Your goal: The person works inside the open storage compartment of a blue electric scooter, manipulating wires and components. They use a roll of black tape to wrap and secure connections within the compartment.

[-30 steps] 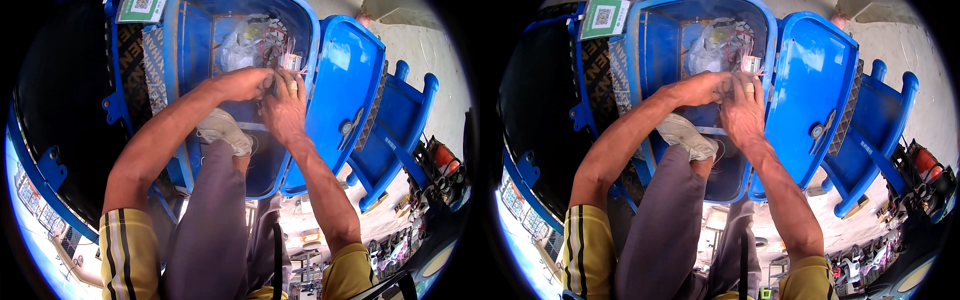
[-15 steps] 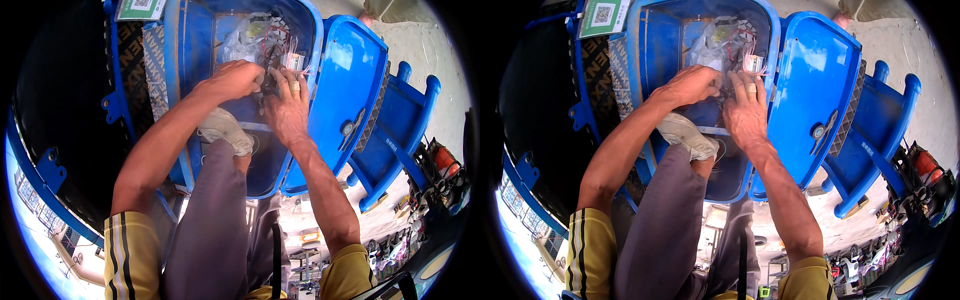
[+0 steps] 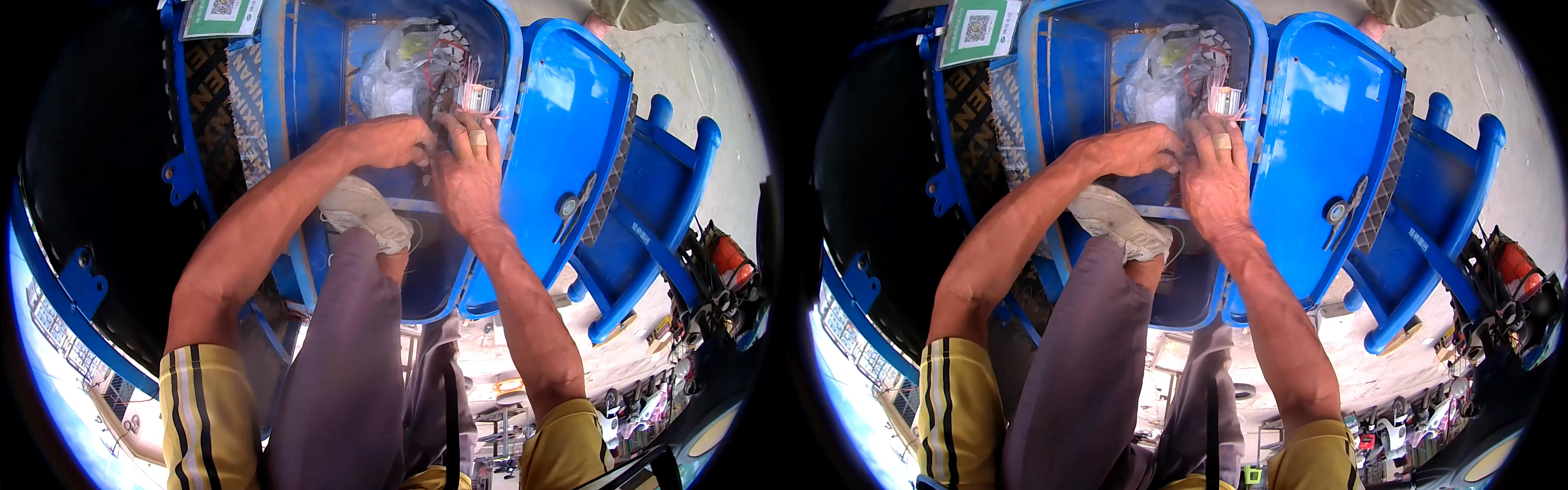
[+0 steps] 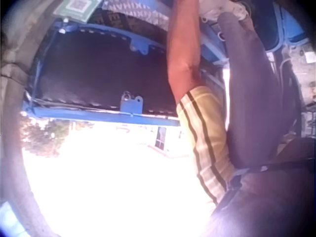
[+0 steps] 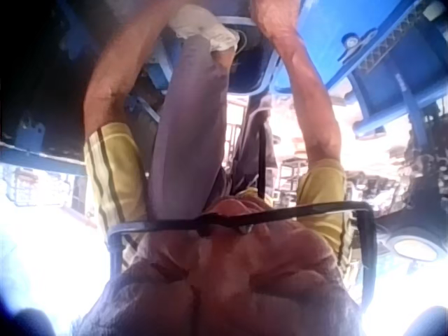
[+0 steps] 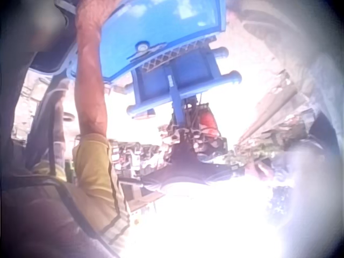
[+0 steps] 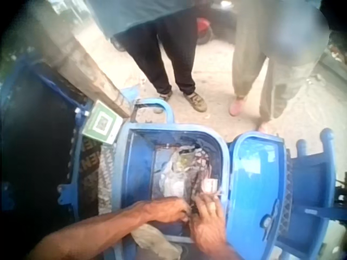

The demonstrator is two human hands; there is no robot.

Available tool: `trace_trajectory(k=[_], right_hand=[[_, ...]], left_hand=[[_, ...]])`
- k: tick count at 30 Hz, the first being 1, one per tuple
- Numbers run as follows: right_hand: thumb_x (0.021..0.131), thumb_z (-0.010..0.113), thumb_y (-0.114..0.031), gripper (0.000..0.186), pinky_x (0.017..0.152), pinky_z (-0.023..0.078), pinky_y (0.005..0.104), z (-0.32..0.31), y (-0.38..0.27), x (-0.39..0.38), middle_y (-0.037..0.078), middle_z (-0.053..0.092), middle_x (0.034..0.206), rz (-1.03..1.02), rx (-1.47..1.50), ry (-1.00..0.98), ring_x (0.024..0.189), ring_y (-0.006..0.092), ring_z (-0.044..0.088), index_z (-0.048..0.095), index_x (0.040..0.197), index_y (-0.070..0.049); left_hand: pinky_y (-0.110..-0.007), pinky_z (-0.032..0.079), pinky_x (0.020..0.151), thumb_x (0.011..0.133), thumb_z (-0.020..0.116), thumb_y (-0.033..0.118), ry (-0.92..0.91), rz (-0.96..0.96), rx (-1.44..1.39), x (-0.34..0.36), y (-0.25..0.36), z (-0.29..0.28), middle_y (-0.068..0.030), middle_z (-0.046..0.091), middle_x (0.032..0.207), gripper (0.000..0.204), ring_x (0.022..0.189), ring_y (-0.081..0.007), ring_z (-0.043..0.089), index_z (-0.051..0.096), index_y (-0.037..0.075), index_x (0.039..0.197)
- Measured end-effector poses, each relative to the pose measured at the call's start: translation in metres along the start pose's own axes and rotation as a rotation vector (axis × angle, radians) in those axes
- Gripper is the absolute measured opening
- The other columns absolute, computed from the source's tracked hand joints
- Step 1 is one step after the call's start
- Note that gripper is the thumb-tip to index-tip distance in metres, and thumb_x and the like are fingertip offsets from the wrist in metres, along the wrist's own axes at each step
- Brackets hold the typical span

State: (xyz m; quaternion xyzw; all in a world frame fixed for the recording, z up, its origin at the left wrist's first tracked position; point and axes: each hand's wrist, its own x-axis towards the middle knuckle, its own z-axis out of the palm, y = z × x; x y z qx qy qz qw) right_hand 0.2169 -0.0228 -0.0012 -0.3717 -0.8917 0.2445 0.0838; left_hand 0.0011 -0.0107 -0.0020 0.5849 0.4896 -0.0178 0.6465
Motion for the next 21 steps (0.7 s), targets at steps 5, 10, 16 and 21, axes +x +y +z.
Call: trace_trajectory(k=[5,10,16,21], right_hand=[[0.087,0.076,-0.015,0.026,0.136,0.026,0.0553,0.003,-0.003,0.002,0.01,0.059,0.156,0.015,-0.071,-0.018,0.156,0.0325,0.044,0.084,0.107,-0.001],[0.087,0.074,-0.014,0.027,0.137,0.026,0.0556,0.007,-0.005,0.004,0.011,0.058,0.159,0.043,-0.109,-0.025,0.156,0.0319,0.044,0.084,0.108,0.0],[0.078,0.084,-0.018,0.039,0.134,0.03,0.0552,0.01,-0.006,0.005,0.006,0.056,0.157,0.069,-0.256,-0.05,0.155,0.028,0.044,0.083,0.114,-0.005],[0.076,0.084,-0.018,0.035,0.134,0.031,0.0565,0.011,-0.009,0.006,0.006,0.058,0.156,0.057,-0.196,-0.034,0.155,0.029,0.044,0.083,0.108,-0.004]], left_hand=[[-0.051,0.056,0.097,0.099,0.067,-0.001,-0.045,-0.103,0.126,0.009,0.002,0.01,-0.0259,0.077,0.118,0.025,0.114,-0.043,0.073,0.073,-0.004,0.123],[-0.051,0.058,0.092,0.097,0.069,0.001,0.056,0.024,0.086,0.011,-0.011,0.017,-0.0273,0.077,0.114,0.026,0.107,-0.0441,0.074,0.072,-0.005,0.122],[-0.047,0.06,0.082,0.098,0.069,0.006,-0.01,-0.081,-0.134,0.01,-0.01,0.014,-0.0239,0.078,0.105,0.024,0.091,-0.0359,0.078,0.072,-0.006,0.117],[-0.048,0.06,0.082,0.106,0.065,0.013,-0.163,-0.192,-0.106,0.006,-0.014,0.008,-0.0187,0.077,0.117,0.036,0.084,-0.0299,0.076,0.067,0.0,0.14]])
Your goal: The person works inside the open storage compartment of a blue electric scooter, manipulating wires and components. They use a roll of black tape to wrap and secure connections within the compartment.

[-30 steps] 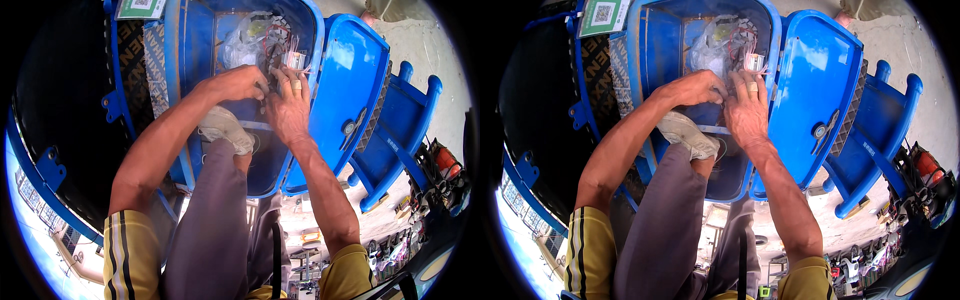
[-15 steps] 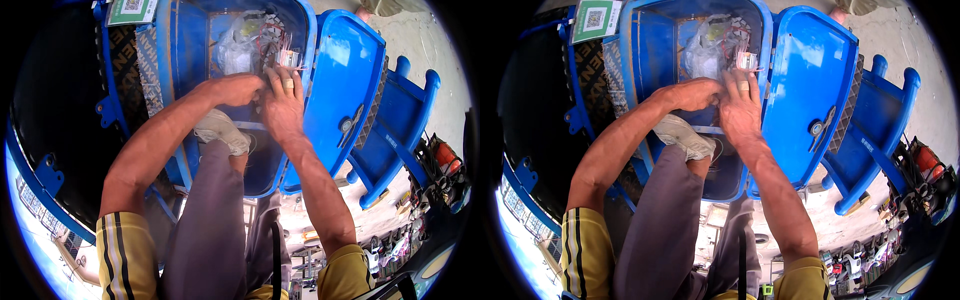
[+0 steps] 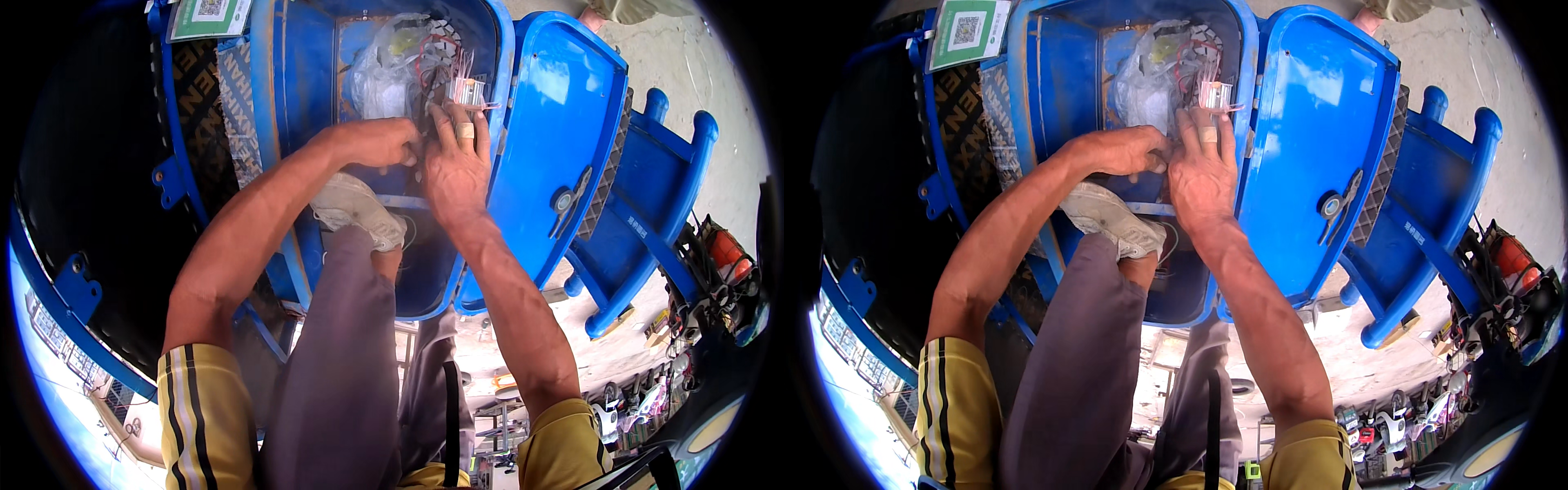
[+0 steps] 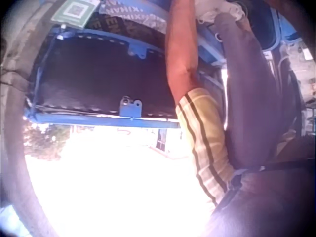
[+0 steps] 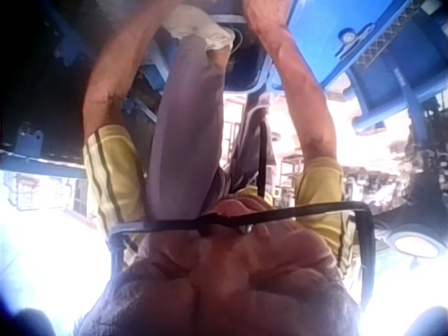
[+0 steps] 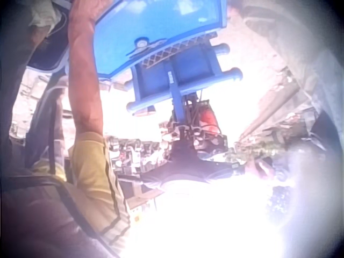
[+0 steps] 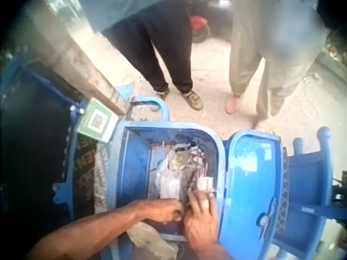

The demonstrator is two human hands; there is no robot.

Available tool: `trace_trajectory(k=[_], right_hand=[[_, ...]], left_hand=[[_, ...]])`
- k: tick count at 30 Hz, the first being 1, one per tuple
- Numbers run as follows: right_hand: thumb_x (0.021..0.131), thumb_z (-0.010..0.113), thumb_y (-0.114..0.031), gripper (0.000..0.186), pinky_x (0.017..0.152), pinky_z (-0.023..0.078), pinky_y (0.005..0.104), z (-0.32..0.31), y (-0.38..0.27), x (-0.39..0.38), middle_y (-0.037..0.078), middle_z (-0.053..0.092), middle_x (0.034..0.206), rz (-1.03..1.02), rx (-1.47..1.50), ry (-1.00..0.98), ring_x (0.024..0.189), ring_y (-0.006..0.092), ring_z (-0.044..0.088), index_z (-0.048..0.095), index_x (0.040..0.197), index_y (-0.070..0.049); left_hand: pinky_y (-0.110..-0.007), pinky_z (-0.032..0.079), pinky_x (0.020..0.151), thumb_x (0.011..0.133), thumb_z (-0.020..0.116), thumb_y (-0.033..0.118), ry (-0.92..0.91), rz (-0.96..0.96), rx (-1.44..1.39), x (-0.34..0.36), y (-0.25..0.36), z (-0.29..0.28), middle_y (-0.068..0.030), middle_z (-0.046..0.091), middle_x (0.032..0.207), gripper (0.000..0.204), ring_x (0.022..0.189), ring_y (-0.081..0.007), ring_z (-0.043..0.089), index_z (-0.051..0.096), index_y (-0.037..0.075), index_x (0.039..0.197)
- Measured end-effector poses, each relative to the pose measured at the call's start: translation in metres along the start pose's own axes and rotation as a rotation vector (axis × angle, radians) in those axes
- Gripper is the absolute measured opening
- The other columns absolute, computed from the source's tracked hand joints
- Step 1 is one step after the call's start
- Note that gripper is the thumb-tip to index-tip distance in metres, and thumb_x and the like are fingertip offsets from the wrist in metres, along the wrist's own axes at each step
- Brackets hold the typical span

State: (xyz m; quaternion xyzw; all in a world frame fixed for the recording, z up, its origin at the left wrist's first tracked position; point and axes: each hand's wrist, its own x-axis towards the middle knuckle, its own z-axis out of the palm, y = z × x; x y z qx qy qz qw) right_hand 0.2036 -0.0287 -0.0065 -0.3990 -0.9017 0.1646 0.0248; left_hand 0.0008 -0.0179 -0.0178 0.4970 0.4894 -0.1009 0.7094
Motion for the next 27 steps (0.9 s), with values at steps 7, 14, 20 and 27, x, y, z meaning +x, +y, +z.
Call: trace_trajectory(k=[7,14,20,27], right_hand=[[0.086,0.077,-0.019,0.025,0.137,0.021,0.0581,-0.004,-0.003,0.002,0.009,0.062,0.155,0.012,-0.02,-0.062,0.157,0.0307,0.042,0.088,0.105,-0.006],[0.08,0.081,-0.02,0.025,0.137,0.022,0.0576,-0.007,-0.005,0.005,0.009,0.066,0.151,0.03,0.011,-0.063,0.157,0.0313,0.043,0.089,0.1,-0.007],[0.079,0.082,-0.017,0.025,0.135,0.026,0.0575,-0.006,-0.002,0.003,0.01,0.067,0.15,0.012,0.032,-0.028,0.156,0.0321,0.045,0.088,0.1,-0.005],[0.081,0.078,-0.014,0.022,0.135,0.028,0.0564,-0.001,-0.002,0.001,0.01,0.066,0.15,0.017,0.093,0.053,0.154,0.0326,0.046,0.088,0.098,-0.003]], left_hand=[[-0.047,0.059,0.089,0.107,0.063,0.025,-0.037,-0.047,0.08,-0.007,0.017,-0.004,-0.0185,0.076,0.129,0.045,0.103,-0.0309,0.076,0.064,0.003,0.146],[-0.046,0.057,0.098,0.091,0.084,0.023,-0.051,0.102,0.055,-0.008,0.003,0.004,-0.0203,0.076,0.131,0.063,0.12,-0.0346,0.073,0.061,0.002,0.146],[-0.047,0.058,0.096,0.085,0.089,0.014,0.114,0.094,0.199,-0.001,0.017,0.007,-0.0227,0.081,0.117,0.048,0.11,-0.038,0.077,0.072,-0.004,0.127],[-0.047,0.06,0.091,0.089,0.084,0.009,0.236,0.144,0.071,-0.012,0.012,0.001,-0.0213,0.082,0.112,0.028,0.106,-0.035,0.079,0.077,-0.004,0.112]])
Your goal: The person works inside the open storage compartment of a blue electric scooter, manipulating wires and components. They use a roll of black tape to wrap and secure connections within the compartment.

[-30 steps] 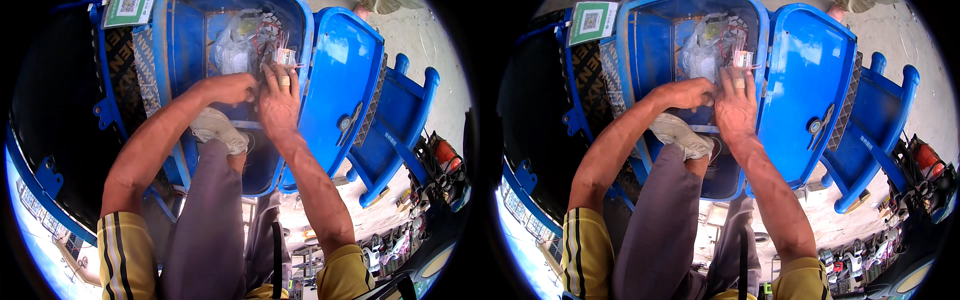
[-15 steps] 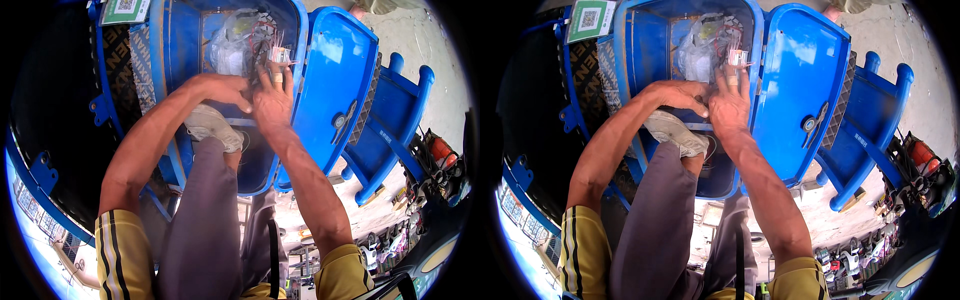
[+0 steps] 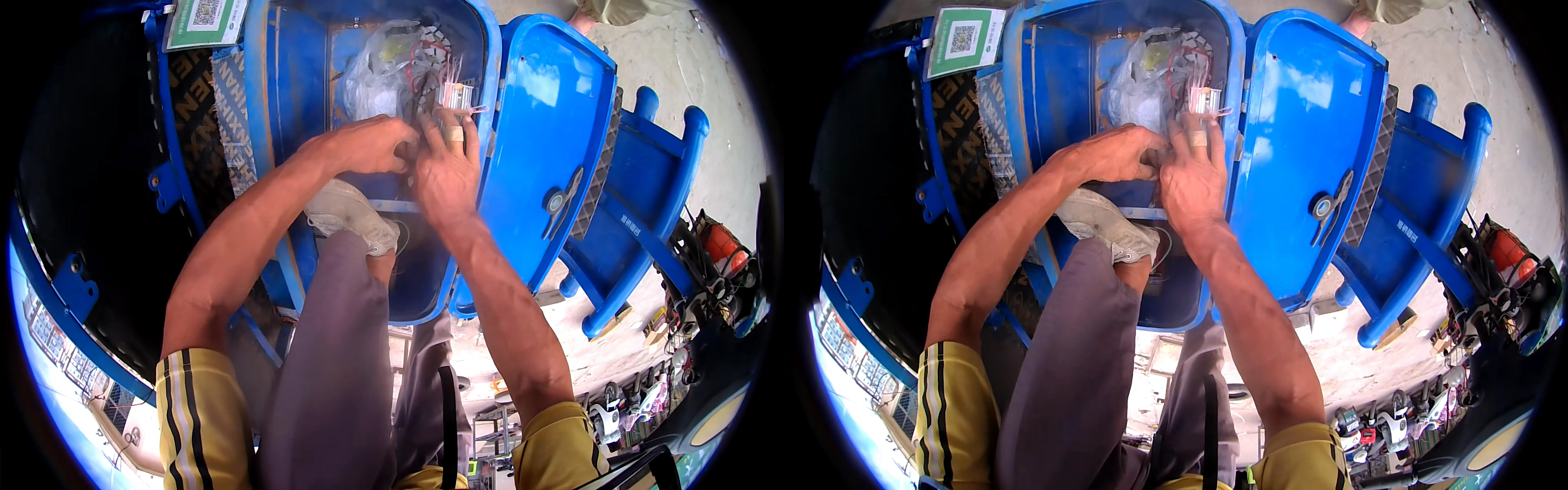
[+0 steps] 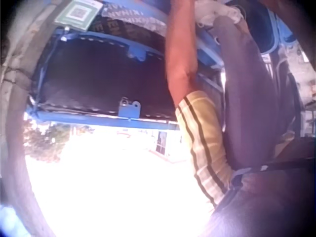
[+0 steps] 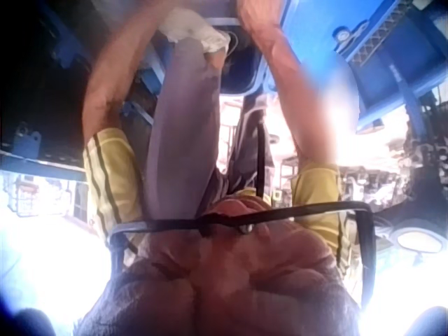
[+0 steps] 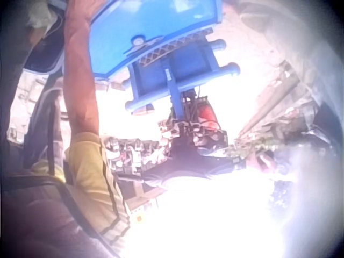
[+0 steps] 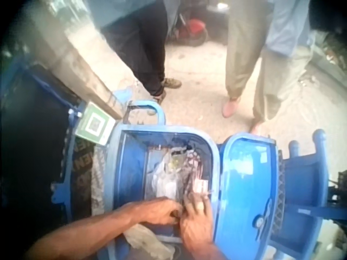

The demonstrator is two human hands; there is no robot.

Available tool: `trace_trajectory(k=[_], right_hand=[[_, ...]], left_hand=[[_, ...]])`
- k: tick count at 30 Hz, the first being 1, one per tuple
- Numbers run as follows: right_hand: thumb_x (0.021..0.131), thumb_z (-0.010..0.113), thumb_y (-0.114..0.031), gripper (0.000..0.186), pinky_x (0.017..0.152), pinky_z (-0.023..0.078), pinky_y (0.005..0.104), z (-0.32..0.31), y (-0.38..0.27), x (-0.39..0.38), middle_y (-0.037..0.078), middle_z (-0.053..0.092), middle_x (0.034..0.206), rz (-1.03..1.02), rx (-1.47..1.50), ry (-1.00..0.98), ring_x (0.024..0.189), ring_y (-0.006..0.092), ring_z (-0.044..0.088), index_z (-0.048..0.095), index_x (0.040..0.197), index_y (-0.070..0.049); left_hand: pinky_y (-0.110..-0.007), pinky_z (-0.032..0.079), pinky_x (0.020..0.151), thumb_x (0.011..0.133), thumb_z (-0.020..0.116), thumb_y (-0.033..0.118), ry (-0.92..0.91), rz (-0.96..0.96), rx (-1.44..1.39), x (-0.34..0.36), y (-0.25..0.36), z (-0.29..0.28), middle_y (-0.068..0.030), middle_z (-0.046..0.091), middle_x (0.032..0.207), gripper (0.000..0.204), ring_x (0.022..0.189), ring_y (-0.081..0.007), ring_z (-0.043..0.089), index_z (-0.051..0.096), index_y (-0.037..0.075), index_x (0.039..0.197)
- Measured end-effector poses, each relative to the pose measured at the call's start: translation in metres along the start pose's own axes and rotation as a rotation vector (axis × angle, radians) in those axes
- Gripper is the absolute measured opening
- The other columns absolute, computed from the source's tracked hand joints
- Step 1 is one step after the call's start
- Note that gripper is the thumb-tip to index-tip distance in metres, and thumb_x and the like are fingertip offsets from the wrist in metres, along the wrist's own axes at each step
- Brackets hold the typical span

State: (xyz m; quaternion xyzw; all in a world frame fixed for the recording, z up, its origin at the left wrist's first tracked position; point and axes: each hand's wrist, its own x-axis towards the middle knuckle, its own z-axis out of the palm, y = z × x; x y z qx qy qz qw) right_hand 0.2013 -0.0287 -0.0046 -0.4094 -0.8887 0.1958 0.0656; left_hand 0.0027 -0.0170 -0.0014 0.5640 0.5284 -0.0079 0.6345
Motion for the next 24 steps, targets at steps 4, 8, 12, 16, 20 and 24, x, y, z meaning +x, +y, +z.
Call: trace_trajectory(k=[4,8,12,16,20,24], right_hand=[[0.083,0.076,-0.013,0.02,0.134,0.029,0.0566,-0.003,0.001,0.0,0.01,0.067,0.148,-0.009,-0.027,-0.015,0.153,0.0322,0.047,0.087,0.095,-0.002],[0.084,0.074,-0.012,0.018,0.134,0.029,0.0572,-0.004,0.001,0.0,0.01,0.067,0.148,-0.012,-0.006,-0.01,0.153,0.0325,0.047,0.086,0.092,-0.002],[0.085,0.073,-0.011,0.016,0.134,0.028,0.0577,-0.001,0.002,-0.001,0.01,0.067,0.148,-0.008,0.005,0.01,0.154,0.0329,0.047,0.085,0.09,-0.002],[0.086,0.073,-0.012,0.017,0.134,0.028,0.0578,-0.002,0.003,-0.002,0.009,0.067,0.148,-0.017,0.005,-0.002,0.154,0.0329,0.046,0.085,0.091,-0.002],[0.088,0.075,-0.015,0.02,0.135,0.026,0.0578,-0.003,0.003,-0.001,0.008,0.065,0.149,-0.022,0.006,-0.046,0.156,0.0322,0.044,0.086,0.099,-0.003],[0.089,0.078,-0.02,0.026,0.136,0.023,0.0576,-0.008,0.004,-0.003,0.005,0.064,0.148,-0.046,0.05,-0.071,0.156,0.0306,0.043,0.086,0.108,-0.005]], left_hand=[[-0.043,0.059,0.089,0.092,0.082,0.009,0.03,0.014,-0.003,-0.004,-0.005,-0.003,-0.0182,0.082,0.104,0.022,0.098,-0.029,0.078,0.077,-0.003,0.109],[-0.041,0.059,0.085,0.105,0.071,0.014,0.003,-0.03,-0.147,-0.005,-0.014,-0.005,-0.0159,0.08,0.097,0.019,0.09,-0.0244,0.075,0.075,-0.004,0.111],[-0.042,0.059,0.084,0.112,0.063,0.016,0.003,-0.111,-0.245,-0.006,-0.009,-0.007,-0.0163,0.08,0.098,0.023,0.092,-0.0245,0.076,0.074,-0.004,0.112],[-0.042,0.06,0.084,0.108,0.067,0.013,0.002,-0.049,-0.223,-0.007,-0.009,-0.006,-0.0172,0.08,0.1,0.02,0.091,-0.0242,0.076,0.074,-0.004,0.116],[-0.041,0.059,0.08,0.104,0.07,0.01,-0.009,0.026,-0.133,-0.003,-0.024,-0.002,-0.0148,0.078,0.098,0.019,0.087,-0.0233,0.074,0.073,-0.003,0.117],[-0.039,0.058,0.075,0.102,0.069,0.009,0.046,-0.045,-0.301,0.002,-0.024,0.0,-0.0113,0.075,0.094,0.017,0.083,-0.0214,0.072,0.073,-0.002,0.114]])
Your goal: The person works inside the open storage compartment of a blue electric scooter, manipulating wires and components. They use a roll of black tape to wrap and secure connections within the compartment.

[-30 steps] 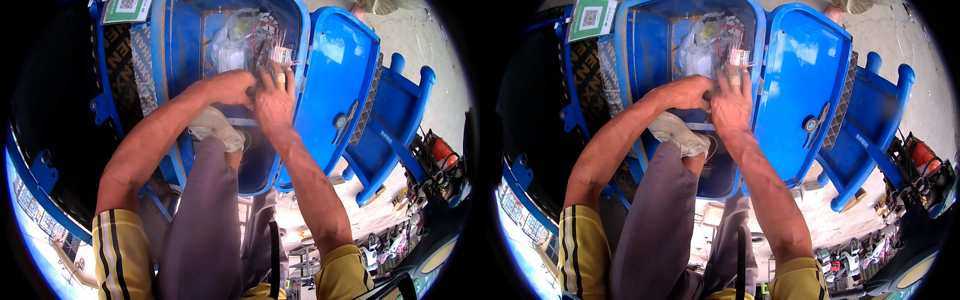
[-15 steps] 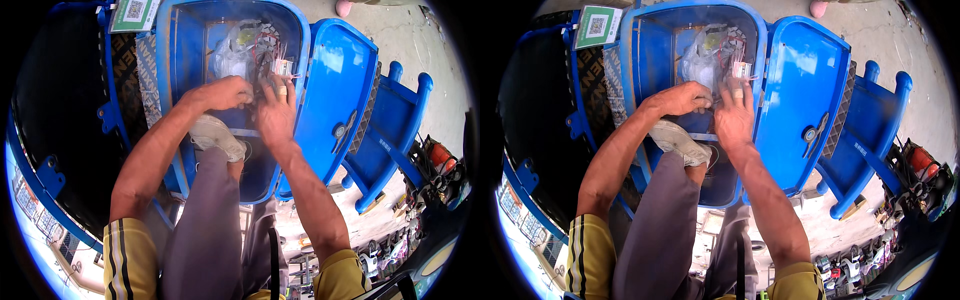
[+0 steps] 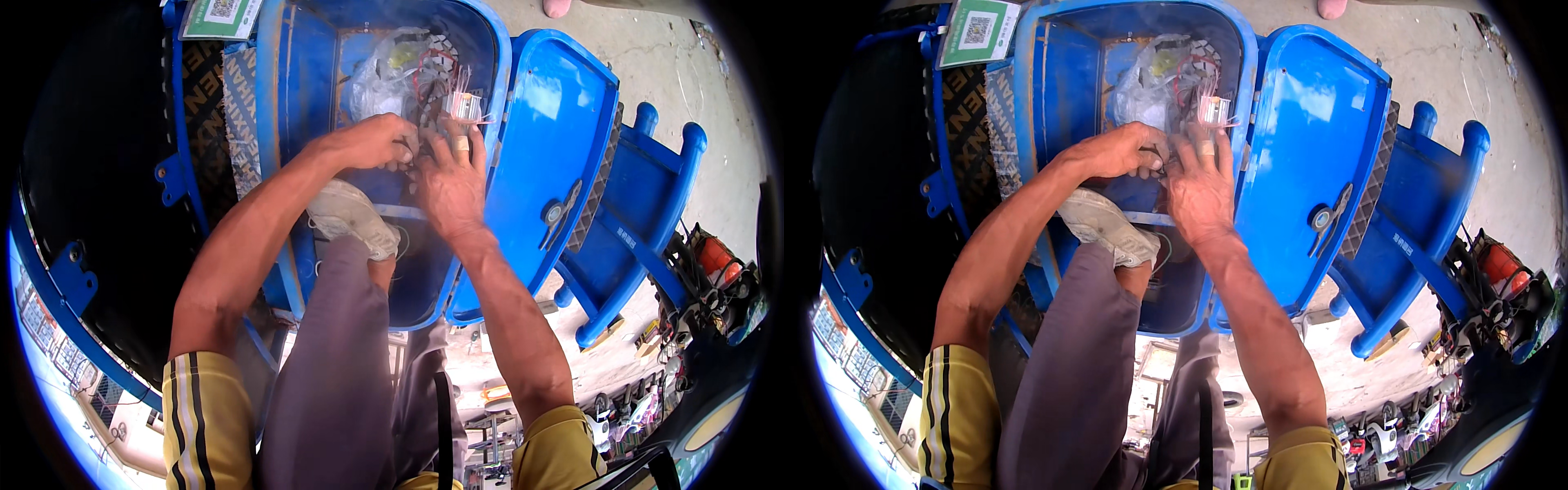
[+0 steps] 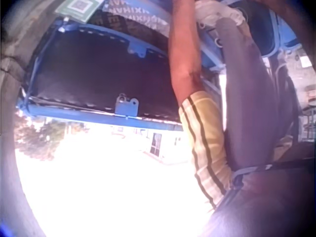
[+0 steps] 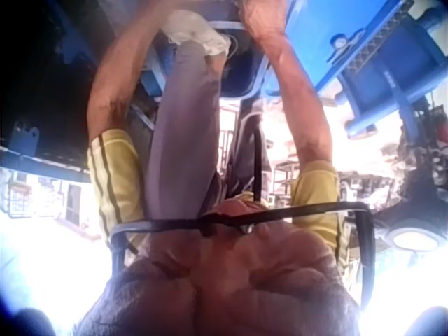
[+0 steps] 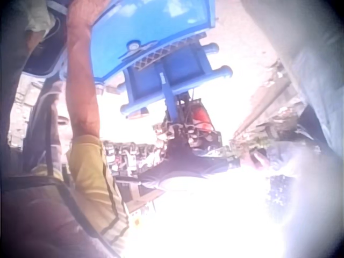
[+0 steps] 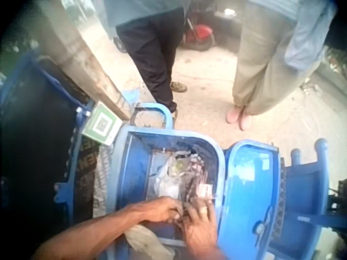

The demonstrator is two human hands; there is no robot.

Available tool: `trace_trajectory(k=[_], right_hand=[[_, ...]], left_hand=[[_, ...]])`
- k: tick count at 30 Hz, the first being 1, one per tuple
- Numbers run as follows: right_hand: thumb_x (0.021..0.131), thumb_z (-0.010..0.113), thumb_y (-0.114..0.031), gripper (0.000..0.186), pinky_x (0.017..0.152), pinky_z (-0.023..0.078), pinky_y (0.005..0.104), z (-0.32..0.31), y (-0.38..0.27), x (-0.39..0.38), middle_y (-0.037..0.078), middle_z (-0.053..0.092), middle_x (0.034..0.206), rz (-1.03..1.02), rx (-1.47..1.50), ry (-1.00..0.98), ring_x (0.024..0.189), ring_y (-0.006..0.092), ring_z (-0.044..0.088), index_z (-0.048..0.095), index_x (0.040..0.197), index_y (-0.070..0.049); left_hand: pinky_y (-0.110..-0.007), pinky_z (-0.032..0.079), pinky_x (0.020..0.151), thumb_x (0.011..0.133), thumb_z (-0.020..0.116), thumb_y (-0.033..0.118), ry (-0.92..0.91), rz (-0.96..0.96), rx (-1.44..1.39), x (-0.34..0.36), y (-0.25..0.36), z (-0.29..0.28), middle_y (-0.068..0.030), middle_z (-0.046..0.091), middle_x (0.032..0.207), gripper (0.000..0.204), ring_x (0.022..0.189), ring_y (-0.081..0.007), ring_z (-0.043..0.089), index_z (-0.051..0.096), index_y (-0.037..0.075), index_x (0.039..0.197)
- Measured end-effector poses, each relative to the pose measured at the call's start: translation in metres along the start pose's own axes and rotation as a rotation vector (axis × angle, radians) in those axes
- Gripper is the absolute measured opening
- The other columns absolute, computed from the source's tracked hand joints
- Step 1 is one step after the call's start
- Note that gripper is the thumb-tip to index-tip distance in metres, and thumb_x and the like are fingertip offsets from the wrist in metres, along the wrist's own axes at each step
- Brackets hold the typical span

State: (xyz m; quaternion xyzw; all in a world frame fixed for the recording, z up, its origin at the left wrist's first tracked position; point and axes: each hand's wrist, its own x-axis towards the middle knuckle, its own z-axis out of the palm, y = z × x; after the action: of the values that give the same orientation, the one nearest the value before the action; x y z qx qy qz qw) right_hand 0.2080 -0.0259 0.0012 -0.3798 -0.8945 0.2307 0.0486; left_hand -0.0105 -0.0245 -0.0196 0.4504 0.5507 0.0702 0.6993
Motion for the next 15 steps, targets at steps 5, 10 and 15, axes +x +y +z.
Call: trace_trajectory(k=[5,10,15], right_hand=[[0.086,0.08,-0.021,0.026,0.136,0.023,0.0585,0.0,0.002,-0.001,0.003,0.064,0.145,0.006,0.006,-0.02,0.154,0.029,0.045,0.086,0.105,-0.005],[0.084,0.083,-0.018,0.013,0.133,0.024,0.0622,0.002,0.005,-0.002,0.0,0.064,0.137,-0.031,0.01,0.026,0.149,0.0278,0.049,0.084,0.094,-0.011],[0.081,0.082,-0.017,0.009,0.132,0.025,0.0645,-0.001,0.007,-0.004,-0.001,0.063,0.136,-0.07,0.046,-0.004,0.147,0.0256,0.05,0.082,0.088,-0.011]], left_hand=[[-0.039,0.057,0.072,0.096,0.065,0.012,0.005,-0.035,0.044,0.005,0.004,0.002,-0.014,0.076,0.09,0.021,0.078,-0.0237,0.073,0.074,-0.004,0.106],[-0.039,0.057,0.07,0.093,0.066,0.016,-0.019,-0.069,0.071,0.012,0.002,0.004,-0.0132,0.075,0.088,0.026,0.077,-0.0235,0.071,0.073,-0.006,0.105],[-0.039,0.057,0.07,0.094,0.076,0.012,-0.016,-0.168,0.077,0.007,0.015,0.006,-0.0134,0.075,0.097,0.048,0.083,-0.0226,0.07,0.059,-0.002,0.137]])
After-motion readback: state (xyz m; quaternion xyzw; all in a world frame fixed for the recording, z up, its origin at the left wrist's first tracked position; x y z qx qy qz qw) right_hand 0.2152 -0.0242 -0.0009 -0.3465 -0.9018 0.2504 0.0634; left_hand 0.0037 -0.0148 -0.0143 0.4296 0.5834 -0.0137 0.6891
